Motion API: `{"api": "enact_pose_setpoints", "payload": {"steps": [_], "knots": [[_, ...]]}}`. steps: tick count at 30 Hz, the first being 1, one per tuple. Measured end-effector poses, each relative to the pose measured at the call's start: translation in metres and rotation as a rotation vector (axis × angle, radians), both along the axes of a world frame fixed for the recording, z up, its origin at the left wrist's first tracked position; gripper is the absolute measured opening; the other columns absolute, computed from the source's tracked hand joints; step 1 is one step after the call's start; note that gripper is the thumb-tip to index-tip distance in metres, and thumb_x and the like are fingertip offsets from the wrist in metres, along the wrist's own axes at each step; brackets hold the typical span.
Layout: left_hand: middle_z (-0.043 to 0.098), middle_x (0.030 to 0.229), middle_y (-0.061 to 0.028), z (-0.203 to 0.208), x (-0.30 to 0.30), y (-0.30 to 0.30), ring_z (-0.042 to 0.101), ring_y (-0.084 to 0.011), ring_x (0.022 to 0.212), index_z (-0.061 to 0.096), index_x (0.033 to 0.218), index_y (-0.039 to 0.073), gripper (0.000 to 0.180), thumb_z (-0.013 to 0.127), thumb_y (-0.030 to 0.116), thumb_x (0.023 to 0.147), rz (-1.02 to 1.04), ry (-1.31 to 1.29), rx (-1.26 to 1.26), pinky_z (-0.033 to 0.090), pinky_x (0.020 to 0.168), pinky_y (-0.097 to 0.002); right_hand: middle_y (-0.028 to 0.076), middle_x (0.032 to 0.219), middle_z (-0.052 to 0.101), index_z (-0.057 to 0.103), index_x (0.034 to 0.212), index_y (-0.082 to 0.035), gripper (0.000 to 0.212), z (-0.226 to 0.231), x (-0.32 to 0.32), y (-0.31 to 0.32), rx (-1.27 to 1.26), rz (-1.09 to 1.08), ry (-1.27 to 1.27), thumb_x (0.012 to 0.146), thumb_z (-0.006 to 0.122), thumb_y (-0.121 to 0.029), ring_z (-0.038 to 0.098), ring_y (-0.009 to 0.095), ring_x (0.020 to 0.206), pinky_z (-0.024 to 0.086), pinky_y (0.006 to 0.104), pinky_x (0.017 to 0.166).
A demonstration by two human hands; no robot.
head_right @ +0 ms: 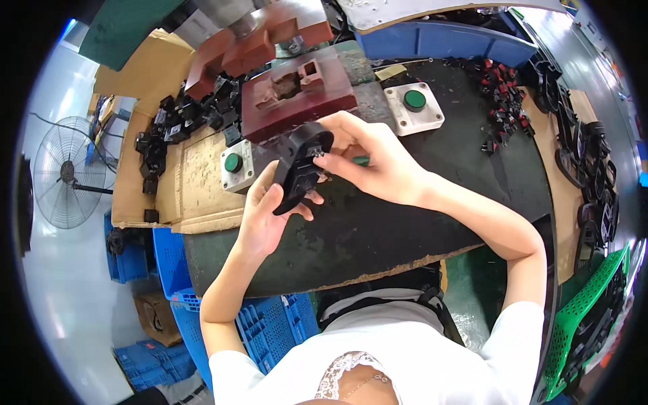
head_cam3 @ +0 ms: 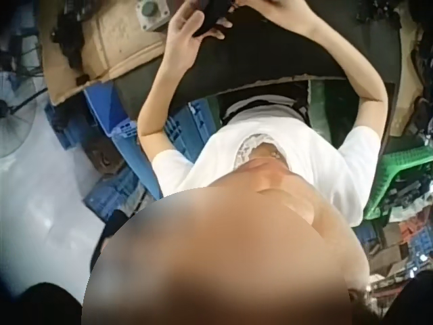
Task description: Assembling and pressing components for electrical power strips at a manufacturing workstation.
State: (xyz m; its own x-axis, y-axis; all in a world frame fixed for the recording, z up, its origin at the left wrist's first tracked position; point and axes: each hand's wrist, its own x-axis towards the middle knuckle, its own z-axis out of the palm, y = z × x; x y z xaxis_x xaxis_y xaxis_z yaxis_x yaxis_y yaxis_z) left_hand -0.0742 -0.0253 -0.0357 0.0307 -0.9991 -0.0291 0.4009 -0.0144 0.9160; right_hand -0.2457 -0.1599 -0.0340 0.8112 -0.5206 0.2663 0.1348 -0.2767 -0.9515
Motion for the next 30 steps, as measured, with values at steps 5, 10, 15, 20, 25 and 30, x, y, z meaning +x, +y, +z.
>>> {"api": "enact_pose_setpoints", "payload": {"steps": [5, 10, 15, 20, 25, 30], "knots": [[0.060, 0.100, -0.0116, 0.000, 0.000, 0.004, 0.064, -0.0208, 0.085, 0.048, 0.120, -0.001, 0.039, 0.058, 0.023, 0.090, 0.050, 0.003, 0.015, 0.054, 0.065, -0.0288, 0.009, 0.120, 0.049, 0.043, 0.129, -0.003, 0.049, 0.013, 0.000, 0.002, -0.087, 0.053, -0.092, 0.083, 0.059, 0.005, 0.051, 0.014, 0.109, 0.048, 0.0264, 0.083], [0.060, 0.091, -0.0090, 0.006, 0.002, -0.001, 0.064, -0.0166, 0.077, 0.052, 0.113, -0.002, 0.033, 0.060, 0.020, 0.090, 0.141, -0.041, 0.044, 0.053, 0.063, -0.0265, 0.007, 0.102, 0.055, 0.057, 0.113, 0.000, 0.034, 0.024, -0.003, -0.003, -0.350, -0.081, -0.024, 0.079, 0.062, 0.004, 0.056, 0.013, 0.091, 0.049, 0.0231, 0.074], [0.060, 0.072, -0.0044, 0.011, 0.004, -0.002, 0.061, -0.0103, 0.060, 0.056, 0.101, -0.002, 0.025, 0.062, 0.019, 0.089, 0.222, -0.225, 0.047, 0.049, 0.054, -0.0218, 0.006, 0.093, 0.055, 0.061, 0.106, 0.002, 0.028, 0.019, -0.001, -0.008, -0.371, -0.079, -0.050, 0.078, 0.061, 0.009, 0.054, 0.010, 0.076, 0.047, 0.0199, 0.067], [0.057, 0.064, -0.0009, 0.018, 0.003, 0.003, 0.055, -0.0043, 0.051, 0.054, 0.085, 0.001, 0.023, 0.066, 0.020, 0.087, 0.333, -0.465, 0.012, 0.041, 0.044, -0.0167, 0.004, 0.089, 0.055, 0.060, 0.109, 0.000, 0.035, 0.025, -0.001, 0.001, -0.434, -0.102, 0.046, 0.075, 0.066, 0.007, 0.052, 0.009, 0.075, 0.048, 0.0200, 0.067], [0.056, 0.062, -0.0005, 0.016, 0.005, 0.004, 0.053, -0.0026, 0.051, 0.053, 0.079, 0.002, 0.025, 0.069, 0.020, 0.084, 0.384, -0.645, 0.019, 0.037, 0.044, -0.0168, 0.004, 0.091, 0.057, 0.059, 0.110, -0.002, 0.037, 0.024, 0.000, 0.003, -0.338, -0.091, 0.078, 0.075, 0.067, 0.006, 0.053, 0.011, 0.078, 0.049, 0.0213, 0.070], [0.057, 0.063, -0.0025, 0.015, 0.006, 0.000, 0.056, -0.0053, 0.057, 0.054, 0.081, 0.003, 0.032, 0.078, 0.023, 0.074, 0.374, -0.901, -0.181, 0.043, 0.050, -0.0204, 0.006, 0.095, 0.057, 0.058, 0.111, -0.002, 0.039, 0.022, 0.001, 0.000, -0.454, -0.026, 0.127, 0.075, 0.066, 0.005, 0.057, 0.015, 0.082, 0.050, 0.0237, 0.072]]}}
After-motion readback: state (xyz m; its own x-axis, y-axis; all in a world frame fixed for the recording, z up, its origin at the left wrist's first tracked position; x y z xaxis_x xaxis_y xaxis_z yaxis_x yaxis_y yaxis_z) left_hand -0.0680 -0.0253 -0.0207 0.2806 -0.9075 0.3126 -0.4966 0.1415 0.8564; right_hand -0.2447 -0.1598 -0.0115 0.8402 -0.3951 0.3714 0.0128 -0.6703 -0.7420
